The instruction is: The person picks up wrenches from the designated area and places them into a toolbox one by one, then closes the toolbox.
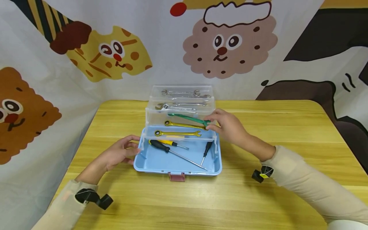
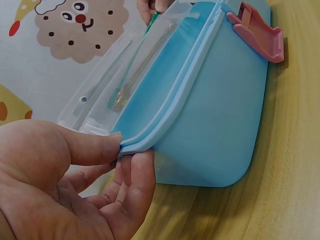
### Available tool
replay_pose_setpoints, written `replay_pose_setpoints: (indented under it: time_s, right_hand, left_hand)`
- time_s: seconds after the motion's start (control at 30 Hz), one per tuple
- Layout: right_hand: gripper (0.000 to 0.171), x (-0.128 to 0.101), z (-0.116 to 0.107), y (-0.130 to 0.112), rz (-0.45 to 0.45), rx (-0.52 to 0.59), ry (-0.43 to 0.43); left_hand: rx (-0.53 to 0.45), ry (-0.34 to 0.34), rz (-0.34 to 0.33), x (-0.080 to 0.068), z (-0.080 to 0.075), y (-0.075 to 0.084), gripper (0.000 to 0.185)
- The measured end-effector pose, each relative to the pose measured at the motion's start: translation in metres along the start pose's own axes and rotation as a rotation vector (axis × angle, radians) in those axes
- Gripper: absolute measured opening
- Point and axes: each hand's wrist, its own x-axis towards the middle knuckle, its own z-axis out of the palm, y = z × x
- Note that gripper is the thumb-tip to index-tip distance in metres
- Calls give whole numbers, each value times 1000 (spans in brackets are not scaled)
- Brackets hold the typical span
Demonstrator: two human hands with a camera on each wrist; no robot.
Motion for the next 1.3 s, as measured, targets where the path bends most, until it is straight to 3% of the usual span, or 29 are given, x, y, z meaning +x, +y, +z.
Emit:
replay_pose_setpoints:
  time_s: [0.2,0.83,1.3]
  right_hand:
    - [28,-1,5,0,-34,-82,59]
    - [26,-3,6,4,-30,-34,65]
    - [23,-3,3,7,-38,-2,47]
  left_hand:
    - [1,2,-5,-1,1,0,47]
    - [6,-2,-9,0,0,2,47]
    - [65,-3,-19,1,-2,8,47]
